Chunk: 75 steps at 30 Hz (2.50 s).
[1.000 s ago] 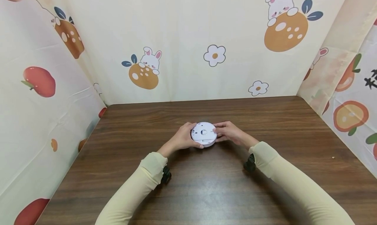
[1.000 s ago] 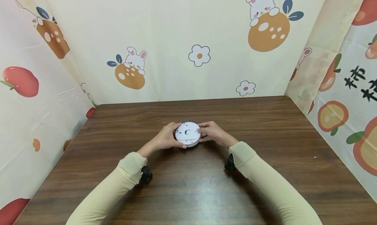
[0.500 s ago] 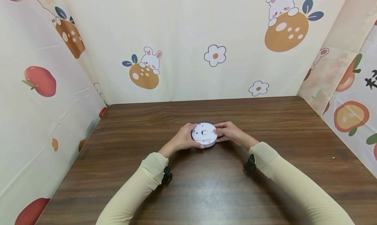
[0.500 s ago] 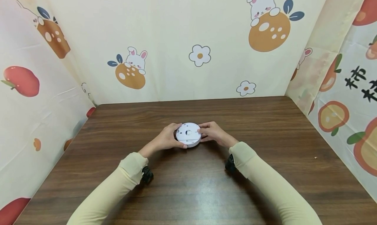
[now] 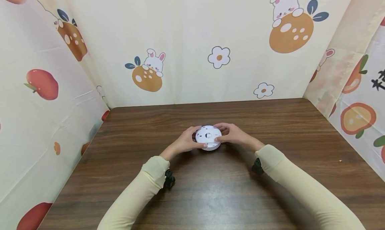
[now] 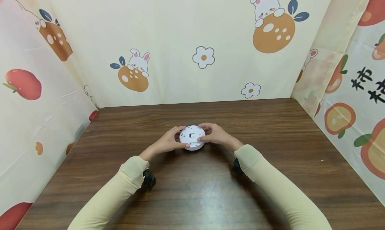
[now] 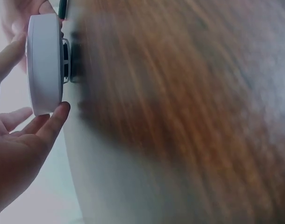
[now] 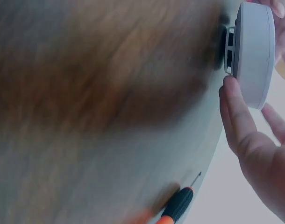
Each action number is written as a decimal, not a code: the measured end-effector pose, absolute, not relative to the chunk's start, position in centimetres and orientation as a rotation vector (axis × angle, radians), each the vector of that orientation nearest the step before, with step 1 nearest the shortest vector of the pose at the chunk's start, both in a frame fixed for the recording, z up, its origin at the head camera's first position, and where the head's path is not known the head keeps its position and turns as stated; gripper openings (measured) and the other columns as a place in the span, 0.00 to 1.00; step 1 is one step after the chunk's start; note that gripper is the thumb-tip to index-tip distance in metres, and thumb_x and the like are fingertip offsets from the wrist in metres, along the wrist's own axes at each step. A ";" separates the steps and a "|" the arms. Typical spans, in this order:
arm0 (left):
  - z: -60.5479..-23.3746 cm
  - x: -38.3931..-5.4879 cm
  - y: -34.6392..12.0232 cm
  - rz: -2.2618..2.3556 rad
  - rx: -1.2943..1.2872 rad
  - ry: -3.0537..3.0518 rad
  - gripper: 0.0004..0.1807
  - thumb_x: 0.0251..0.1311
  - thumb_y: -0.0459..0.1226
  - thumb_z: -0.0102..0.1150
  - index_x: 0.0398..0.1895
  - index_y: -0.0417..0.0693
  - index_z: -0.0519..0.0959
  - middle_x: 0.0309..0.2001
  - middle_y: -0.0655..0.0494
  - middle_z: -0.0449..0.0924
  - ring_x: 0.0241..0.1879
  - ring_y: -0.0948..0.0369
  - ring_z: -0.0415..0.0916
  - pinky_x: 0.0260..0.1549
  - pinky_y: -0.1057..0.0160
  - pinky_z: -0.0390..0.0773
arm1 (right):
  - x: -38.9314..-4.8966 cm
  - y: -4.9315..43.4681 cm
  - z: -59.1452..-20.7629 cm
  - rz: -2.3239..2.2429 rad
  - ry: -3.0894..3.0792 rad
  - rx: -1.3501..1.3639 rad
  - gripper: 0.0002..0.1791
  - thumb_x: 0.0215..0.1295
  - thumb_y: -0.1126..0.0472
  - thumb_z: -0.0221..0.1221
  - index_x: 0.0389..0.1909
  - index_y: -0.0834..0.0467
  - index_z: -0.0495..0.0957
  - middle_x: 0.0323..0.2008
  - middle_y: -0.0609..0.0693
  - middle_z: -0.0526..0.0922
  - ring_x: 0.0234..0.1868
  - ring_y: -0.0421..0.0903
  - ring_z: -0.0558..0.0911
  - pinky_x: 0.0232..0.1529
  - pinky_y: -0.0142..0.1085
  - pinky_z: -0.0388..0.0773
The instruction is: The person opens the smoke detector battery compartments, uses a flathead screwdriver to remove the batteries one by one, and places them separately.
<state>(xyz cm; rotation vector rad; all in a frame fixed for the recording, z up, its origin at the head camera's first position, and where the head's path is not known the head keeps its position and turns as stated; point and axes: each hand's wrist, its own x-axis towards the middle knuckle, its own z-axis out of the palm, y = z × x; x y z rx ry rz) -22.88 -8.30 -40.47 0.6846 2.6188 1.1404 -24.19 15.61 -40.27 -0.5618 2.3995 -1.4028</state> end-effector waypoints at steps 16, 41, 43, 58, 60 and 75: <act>-40.5 -23.1 -8.3 1.212 0.655 2.587 0.42 0.48 0.40 0.74 0.65 0.39 0.66 0.57 0.46 0.72 0.52 0.56 0.70 0.48 0.63 0.76 | -24.3 15.9 -40.2 -1.229 2.538 -0.699 0.32 0.52 0.62 0.70 0.59 0.65 0.73 0.49 0.61 0.79 0.43 0.52 0.80 0.46 0.43 0.79; -40.4 -23.2 -7.7 1.098 0.674 2.740 0.39 0.42 0.39 0.78 0.57 0.31 0.72 0.54 0.41 0.75 0.51 0.54 0.72 0.54 0.57 0.72 | -24.3 16.1 -40.2 -1.278 2.512 -0.748 0.31 0.54 0.66 0.68 0.59 0.69 0.72 0.48 0.62 0.81 0.44 0.51 0.80 0.44 0.40 0.79; -40.3 -23.2 -7.7 1.100 0.666 2.744 0.38 0.41 0.39 0.78 0.56 0.31 0.73 0.53 0.42 0.76 0.50 0.54 0.72 0.53 0.57 0.72 | -24.2 16.2 -40.2 -1.291 2.504 -0.742 0.30 0.54 0.67 0.67 0.59 0.69 0.71 0.48 0.62 0.81 0.44 0.52 0.80 0.45 0.41 0.79; -40.3 -22.9 -8.0 1.123 0.660 2.732 0.37 0.42 0.39 0.78 0.55 0.33 0.73 0.51 0.43 0.77 0.48 0.54 0.73 0.51 0.57 0.74 | -25.0 16.1 -39.1 -1.192 2.395 -0.737 0.31 0.57 0.67 0.65 0.63 0.66 0.69 0.50 0.61 0.78 0.44 0.51 0.78 0.46 0.40 0.78; -40.3 -22.9 -8.0 1.142 0.646 2.719 0.37 0.42 0.39 0.78 0.56 0.33 0.72 0.51 0.43 0.77 0.49 0.54 0.73 0.50 0.57 0.75 | -25.2 16.0 -38.8 -1.150 2.398 -0.739 0.31 0.57 0.67 0.66 0.62 0.64 0.69 0.51 0.60 0.77 0.45 0.52 0.77 0.48 0.42 0.77; -40.5 -22.9 -8.0 1.209 0.635 2.689 0.39 0.41 0.39 0.78 0.58 0.33 0.71 0.51 0.43 0.77 0.50 0.54 0.75 0.50 0.59 0.76 | -26.6 15.3 -37.9 -1.047 2.465 -0.798 0.29 0.47 0.69 0.72 0.50 0.68 0.70 0.45 0.58 0.74 0.47 0.54 0.71 0.55 0.49 0.70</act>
